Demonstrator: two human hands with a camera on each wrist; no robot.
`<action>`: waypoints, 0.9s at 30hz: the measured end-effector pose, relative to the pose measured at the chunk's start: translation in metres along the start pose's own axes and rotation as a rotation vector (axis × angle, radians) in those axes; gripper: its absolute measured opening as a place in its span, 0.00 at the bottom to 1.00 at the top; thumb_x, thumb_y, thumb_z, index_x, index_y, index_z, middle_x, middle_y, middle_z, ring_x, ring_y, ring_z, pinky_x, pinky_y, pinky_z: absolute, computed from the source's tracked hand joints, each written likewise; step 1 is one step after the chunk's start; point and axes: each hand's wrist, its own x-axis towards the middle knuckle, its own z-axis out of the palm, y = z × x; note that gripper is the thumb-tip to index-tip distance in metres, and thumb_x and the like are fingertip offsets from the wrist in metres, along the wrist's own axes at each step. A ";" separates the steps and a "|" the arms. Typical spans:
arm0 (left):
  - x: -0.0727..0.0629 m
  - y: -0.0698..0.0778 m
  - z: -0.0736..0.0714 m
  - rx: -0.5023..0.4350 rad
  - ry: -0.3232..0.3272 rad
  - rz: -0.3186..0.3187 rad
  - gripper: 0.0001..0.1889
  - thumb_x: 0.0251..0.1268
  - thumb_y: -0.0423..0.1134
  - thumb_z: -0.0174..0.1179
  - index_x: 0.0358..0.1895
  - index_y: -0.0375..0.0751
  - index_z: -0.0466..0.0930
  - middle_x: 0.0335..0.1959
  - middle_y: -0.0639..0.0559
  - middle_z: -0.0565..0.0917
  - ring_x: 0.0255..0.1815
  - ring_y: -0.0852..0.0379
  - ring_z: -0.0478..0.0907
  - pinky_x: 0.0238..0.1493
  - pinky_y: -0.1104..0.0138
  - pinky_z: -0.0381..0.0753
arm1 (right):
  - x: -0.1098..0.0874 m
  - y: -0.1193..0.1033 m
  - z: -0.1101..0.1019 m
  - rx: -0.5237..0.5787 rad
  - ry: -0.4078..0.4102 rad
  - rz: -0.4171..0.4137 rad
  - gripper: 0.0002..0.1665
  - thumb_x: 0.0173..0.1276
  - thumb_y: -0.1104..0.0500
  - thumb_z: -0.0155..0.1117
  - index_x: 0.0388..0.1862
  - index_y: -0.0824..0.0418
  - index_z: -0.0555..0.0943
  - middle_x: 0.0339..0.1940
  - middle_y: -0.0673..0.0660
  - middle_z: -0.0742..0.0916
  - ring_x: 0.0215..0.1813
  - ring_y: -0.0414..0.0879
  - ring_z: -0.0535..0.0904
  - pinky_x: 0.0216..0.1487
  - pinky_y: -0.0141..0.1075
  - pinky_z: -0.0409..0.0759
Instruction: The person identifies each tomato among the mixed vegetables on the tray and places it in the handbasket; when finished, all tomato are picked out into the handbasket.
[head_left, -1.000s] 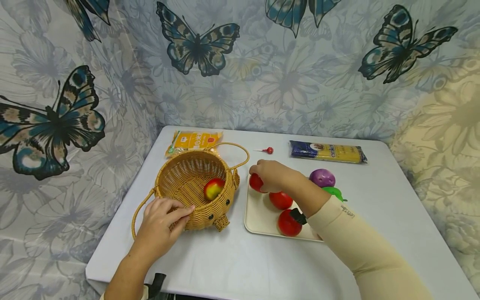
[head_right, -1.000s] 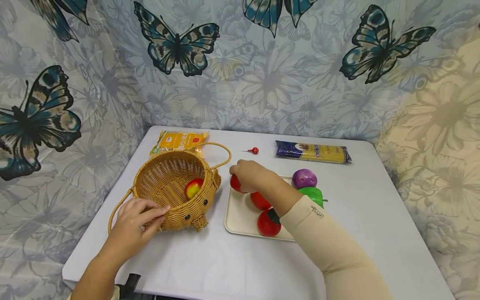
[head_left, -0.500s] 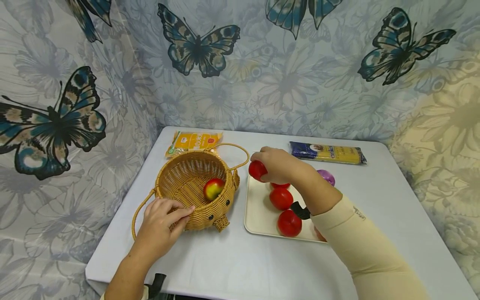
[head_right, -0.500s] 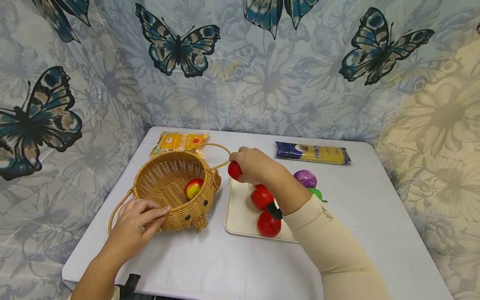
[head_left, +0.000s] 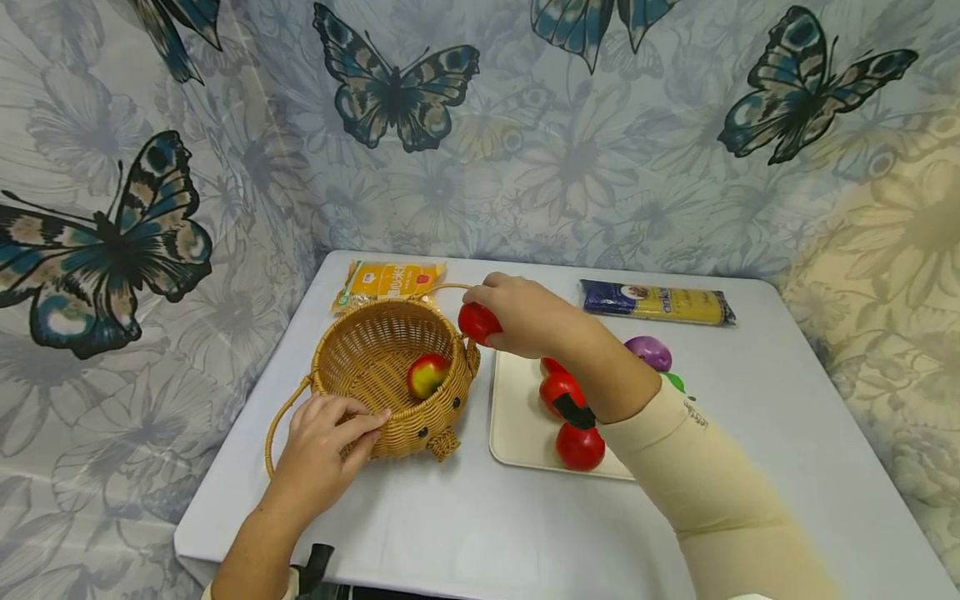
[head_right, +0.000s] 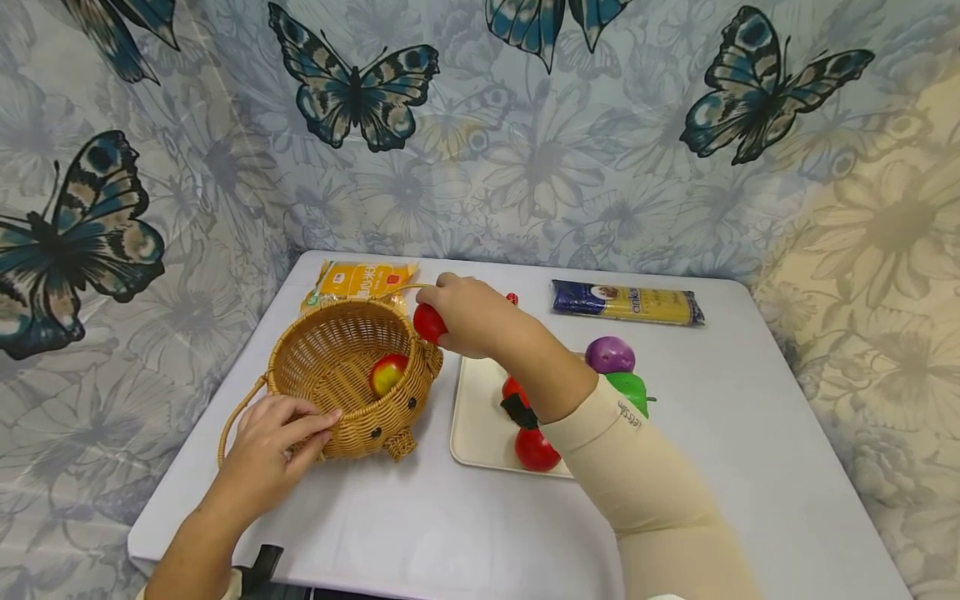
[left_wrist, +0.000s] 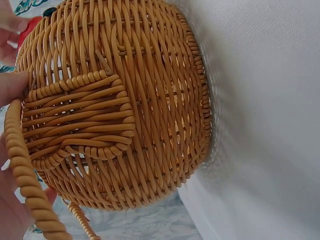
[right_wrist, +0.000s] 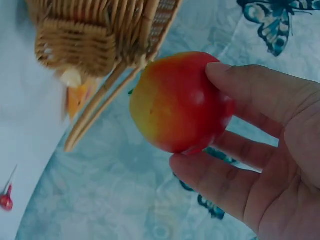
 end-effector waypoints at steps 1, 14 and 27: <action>0.000 0.000 0.000 -0.001 0.004 0.004 0.17 0.52 0.33 0.77 0.47 0.52 0.92 0.41 0.53 0.84 0.47 0.48 0.76 0.64 0.35 0.66 | 0.002 -0.003 0.000 0.001 0.001 -0.007 0.35 0.66 0.57 0.76 0.71 0.53 0.76 0.64 0.60 0.80 0.60 0.57 0.79 0.58 0.50 0.84; 0.001 0.000 -0.001 -0.006 0.014 0.019 0.18 0.51 0.33 0.77 0.47 0.52 0.92 0.41 0.54 0.84 0.46 0.48 0.76 0.62 0.37 0.68 | 0.031 -0.046 0.016 -0.034 0.010 -0.152 0.34 0.67 0.56 0.74 0.71 0.52 0.74 0.66 0.57 0.79 0.63 0.54 0.78 0.62 0.46 0.82; 0.000 -0.002 0.000 -0.008 0.014 0.011 0.16 0.52 0.33 0.77 0.46 0.52 0.93 0.40 0.53 0.83 0.47 0.48 0.76 0.62 0.39 0.67 | 0.044 -0.056 0.045 -0.074 -0.093 -0.187 0.35 0.66 0.55 0.74 0.71 0.49 0.74 0.64 0.58 0.79 0.61 0.53 0.81 0.62 0.45 0.82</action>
